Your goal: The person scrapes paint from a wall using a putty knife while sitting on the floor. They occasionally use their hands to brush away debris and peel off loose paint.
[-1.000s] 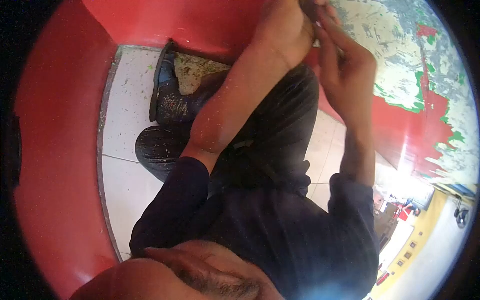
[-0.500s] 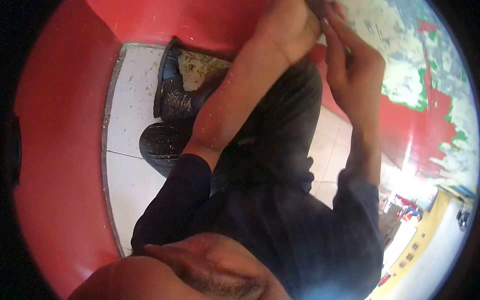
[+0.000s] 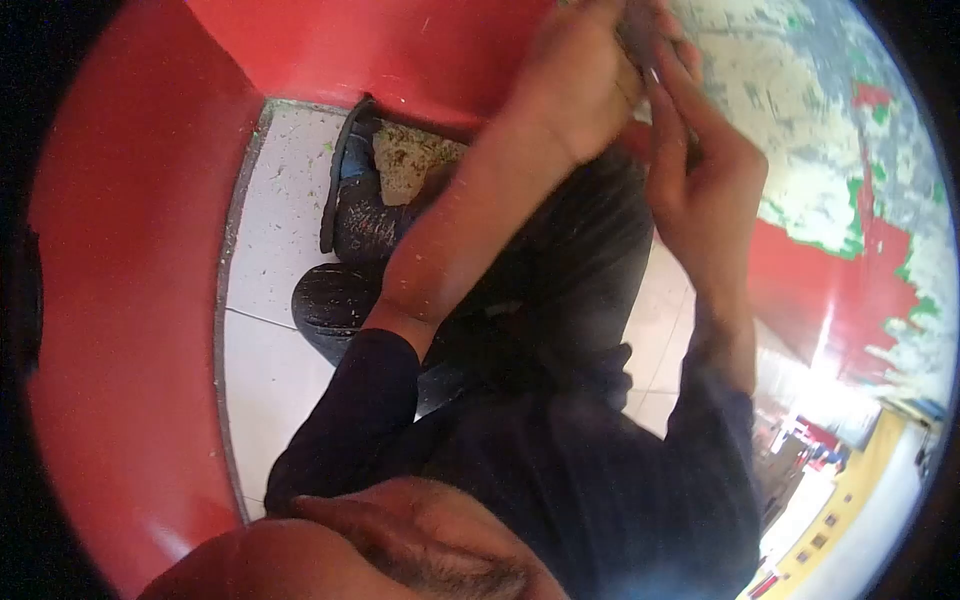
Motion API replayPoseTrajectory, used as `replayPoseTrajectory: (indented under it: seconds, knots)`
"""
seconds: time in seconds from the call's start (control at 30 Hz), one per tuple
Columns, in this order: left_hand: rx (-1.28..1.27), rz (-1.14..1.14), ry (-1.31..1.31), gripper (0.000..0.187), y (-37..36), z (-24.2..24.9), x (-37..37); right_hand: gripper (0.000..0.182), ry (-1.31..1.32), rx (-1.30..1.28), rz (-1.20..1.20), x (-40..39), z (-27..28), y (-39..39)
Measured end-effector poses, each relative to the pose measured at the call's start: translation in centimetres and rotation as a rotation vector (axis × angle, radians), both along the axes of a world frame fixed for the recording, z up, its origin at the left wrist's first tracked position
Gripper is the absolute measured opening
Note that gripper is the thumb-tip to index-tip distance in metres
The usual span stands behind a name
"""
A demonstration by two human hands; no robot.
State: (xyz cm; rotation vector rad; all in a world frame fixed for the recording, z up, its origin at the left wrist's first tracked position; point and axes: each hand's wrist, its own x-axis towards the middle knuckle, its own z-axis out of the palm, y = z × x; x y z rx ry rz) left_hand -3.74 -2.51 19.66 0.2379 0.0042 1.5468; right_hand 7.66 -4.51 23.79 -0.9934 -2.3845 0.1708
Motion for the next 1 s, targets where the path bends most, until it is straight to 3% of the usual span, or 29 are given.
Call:
replayPoseTrajectory:
  seconds: [0.1, 0.13, 0.23, 0.33, 0.37, 0.4, 0.43, 0.47, 0.57, 0.6, 0.63, 0.7, 0.77, 0.8, 0.83, 0.9, 1.0]
  knots:
    - [-0.037, 0.038, -0.217, 0.039, 1.2, -0.5, 1.5, 0.034, 0.013, 0.08, -0.011, 0.8, -0.8, -0.1]
    - [-0.12, -0.005, -0.182, 0.038, 0.7, 0.1, 0.7, 0.034, 0.025, 0.011, -0.019, 1.0, -0.9, -0.1]
    - [0.008, 0.281, 0.213, 0.039, 0.5, -1.9, 0.2, 0.034, 0.135, -0.395, -0.034, 1.5, -0.2, 0.3]
    - [-0.021, 0.7, 0.869, 0.039, -3.7, -5.6, -2.4, 0.038, 0.208, -0.413, 0.25, 3.3, -0.9, -0.5]
    - [-0.096, 0.814, 0.929, 0.03, -6.3, -6.4, -3.1, 0.039, 0.195, -0.394, 0.336, 4.0, -1.1, -1.1]
    - [-0.174, 1.128, 1.331, 0.027, -9.0, -10.5, -5.3, 0.041, 0.201, -0.412, 0.338, 4.5, -1.6, -1.5]
    - [-0.455, 1.228, 1.578, 0.027, -13.9, -10.2, -6.0, 0.042, 0.203, -0.442, 0.339, 4.8, -2.4, -2.3]
    - [-0.48, 1.527, 1.752, 0.028, -18.4, -16.0, -8.2, 0.043, 0.203, -0.488, 0.333, 5.5, -3.5, -3.2]
    - [-1.295, 1.629, 1.416, 0.026, -34.9, -23.1, -8.5, 0.047, 0.302, -0.666, 0.39, 6.8, -6.8, -4.7]
    - [-1.525, 1.547, 1.678, 0.023, -39.5, -25.1, -7.5, 0.046, 0.298, -0.704, 0.418, 6.5, -7.6, -4.7]
    - [-1.472, 1.418, 1.917, 0.018, -43.8, -27.9, -6.2, 0.046, 0.287, -0.742, 0.442, 6.0, -8.4, -4.8]
    - [-1.108, 1.143, 2.263, 0.029, -49.2, -31.1, -2.5, 0.045, 0.246, -0.824, 0.472, 5.1, -9.2, -5.3]
    - [-0.984, 0.852, 2.13, 0.042, -53.3, -36.3, 0.1, 0.045, 0.228, -0.812, 0.549, 2.7, -7.9, -5.8]
    - [-0.874, 0.793, 2.265, 0.042, -54.7, -39.3, 1.0, 0.045, 0.217, -0.819, 0.583, 1.0, -7.2, -5.9]
    - [-0.859, 0.578, 2.378, 0.042, -54.5, -39.1, 1.7, 0.044, 0.21, -0.826, 0.614, -0.9, -6.8, -5.7]
    - [-0.887, 0.564, 2.304, 0.039, -55.2, -40.0, 1.6, 0.044, 0.195, -0.712, 0.702, -4.9, -6.4, -5.1]
    - [-1.238, 0.411, 1.769, 0.036, -53.8, -38.1, 2.0, 0.044, 0.172, -0.664, 0.805, -10.7, -4.5, -5.4]
